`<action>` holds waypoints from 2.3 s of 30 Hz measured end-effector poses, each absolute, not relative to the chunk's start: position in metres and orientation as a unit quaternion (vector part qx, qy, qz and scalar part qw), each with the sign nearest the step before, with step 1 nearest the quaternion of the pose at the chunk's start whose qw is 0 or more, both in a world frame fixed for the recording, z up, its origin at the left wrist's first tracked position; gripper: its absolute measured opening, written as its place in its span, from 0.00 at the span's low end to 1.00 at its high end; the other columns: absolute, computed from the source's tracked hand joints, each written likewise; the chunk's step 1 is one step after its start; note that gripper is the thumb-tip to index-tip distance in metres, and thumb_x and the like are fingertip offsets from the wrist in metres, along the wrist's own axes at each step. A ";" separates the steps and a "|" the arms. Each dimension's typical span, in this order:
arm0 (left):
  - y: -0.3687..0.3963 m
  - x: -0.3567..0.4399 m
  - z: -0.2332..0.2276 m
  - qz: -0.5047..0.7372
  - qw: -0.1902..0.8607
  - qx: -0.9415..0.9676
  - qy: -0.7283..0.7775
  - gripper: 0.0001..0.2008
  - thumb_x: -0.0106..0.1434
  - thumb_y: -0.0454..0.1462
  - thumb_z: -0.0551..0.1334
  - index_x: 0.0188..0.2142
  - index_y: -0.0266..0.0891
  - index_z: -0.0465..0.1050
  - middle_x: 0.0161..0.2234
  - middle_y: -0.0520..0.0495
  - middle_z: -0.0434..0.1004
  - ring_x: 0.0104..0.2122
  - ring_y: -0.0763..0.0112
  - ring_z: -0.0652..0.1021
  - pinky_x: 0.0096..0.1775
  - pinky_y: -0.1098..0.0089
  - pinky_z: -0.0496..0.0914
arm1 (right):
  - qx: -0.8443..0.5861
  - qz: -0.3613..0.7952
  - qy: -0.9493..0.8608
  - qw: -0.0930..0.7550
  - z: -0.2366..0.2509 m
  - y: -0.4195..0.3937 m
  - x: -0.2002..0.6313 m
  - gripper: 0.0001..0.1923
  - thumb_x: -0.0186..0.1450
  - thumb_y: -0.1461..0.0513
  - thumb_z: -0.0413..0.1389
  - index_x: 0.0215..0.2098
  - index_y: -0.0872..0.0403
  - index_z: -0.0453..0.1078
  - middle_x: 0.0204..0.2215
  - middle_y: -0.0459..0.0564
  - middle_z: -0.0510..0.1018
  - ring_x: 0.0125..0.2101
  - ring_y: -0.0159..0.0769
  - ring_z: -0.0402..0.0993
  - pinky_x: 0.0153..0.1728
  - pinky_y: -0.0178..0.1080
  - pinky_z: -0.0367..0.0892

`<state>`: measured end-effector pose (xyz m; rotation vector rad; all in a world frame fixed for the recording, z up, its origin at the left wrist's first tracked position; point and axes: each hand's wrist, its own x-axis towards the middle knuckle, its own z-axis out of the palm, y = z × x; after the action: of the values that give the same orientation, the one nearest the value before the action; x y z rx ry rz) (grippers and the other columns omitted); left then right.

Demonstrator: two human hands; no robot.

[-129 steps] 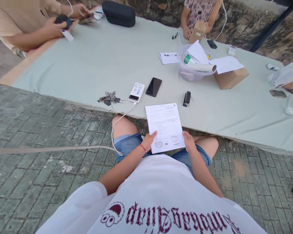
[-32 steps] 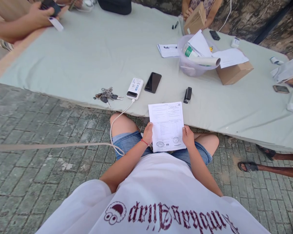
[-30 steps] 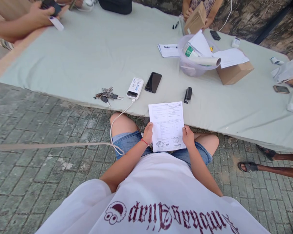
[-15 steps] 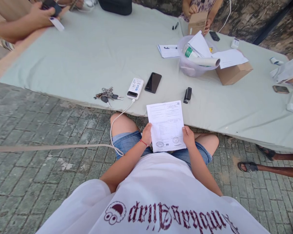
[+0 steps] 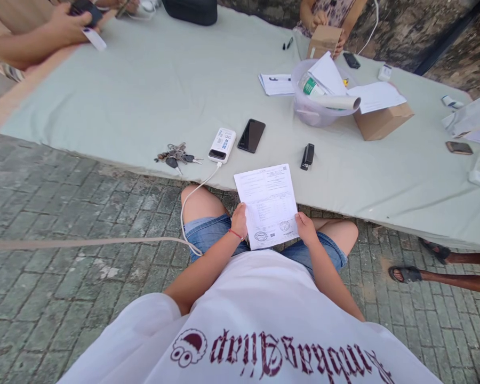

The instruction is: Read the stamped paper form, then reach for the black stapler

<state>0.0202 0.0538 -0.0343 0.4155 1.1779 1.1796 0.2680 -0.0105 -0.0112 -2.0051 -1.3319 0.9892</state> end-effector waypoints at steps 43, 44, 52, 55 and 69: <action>0.049 0.024 -0.038 0.520 0.570 0.293 0.565 0.21 0.63 0.56 0.62 0.34 0.40 0.70 0.36 0.47 0.79 0.38 0.65 0.78 0.44 0.64 0.73 | -0.729 0.396 -0.421 0.368 -0.006 -0.001 0.276 0.19 0.63 0.45 0.55 0.33 0.51 0.75 0.28 0.46 0.78 0.29 0.38 0.70 0.31 0.38 0.64; 0.049 0.024 -0.038 0.519 0.571 0.291 0.566 0.21 0.63 0.56 0.62 0.34 0.40 0.70 0.36 0.47 0.79 0.38 0.65 0.78 0.44 0.63 0.73 | -0.723 0.406 -0.412 0.377 -0.008 -0.001 0.276 0.19 0.63 0.45 0.56 0.33 0.51 0.75 0.27 0.46 0.78 0.29 0.38 0.70 0.31 0.38 0.64; 0.051 0.023 -0.032 0.513 0.566 0.307 0.567 0.24 0.60 0.60 0.62 0.32 0.40 0.69 0.33 0.47 0.78 0.35 0.66 0.77 0.42 0.63 0.73 | -0.674 0.517 -0.312 0.427 -0.017 -0.002 0.278 0.21 0.56 0.43 0.63 0.32 0.51 0.74 0.26 0.45 0.79 0.26 0.37 0.71 0.29 0.38 0.67; 0.053 0.021 -0.034 0.519 0.550 0.316 0.573 0.25 0.60 0.60 0.61 0.32 0.40 0.69 0.33 0.47 0.79 0.35 0.66 0.77 0.42 0.63 0.73 | -0.676 0.528 -0.316 0.406 -0.019 -0.002 0.279 0.21 0.55 0.43 0.63 0.32 0.51 0.74 0.26 0.45 0.79 0.26 0.37 0.71 0.29 0.38 0.66; 0.061 0.018 -0.040 0.567 0.549 0.203 0.579 0.21 0.60 0.56 0.65 0.31 0.41 0.68 0.34 0.47 0.79 0.37 0.66 0.78 0.46 0.61 0.74 | -0.674 0.516 -0.368 0.381 -0.013 -0.027 0.287 0.18 0.60 0.45 0.60 0.36 0.49 0.75 0.27 0.46 0.79 0.27 0.36 0.72 0.33 0.40 0.70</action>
<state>0.0182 0.0606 -0.0404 0.4815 1.3715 1.3419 0.2872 -0.0266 -0.0134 -1.7199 -0.9391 1.3167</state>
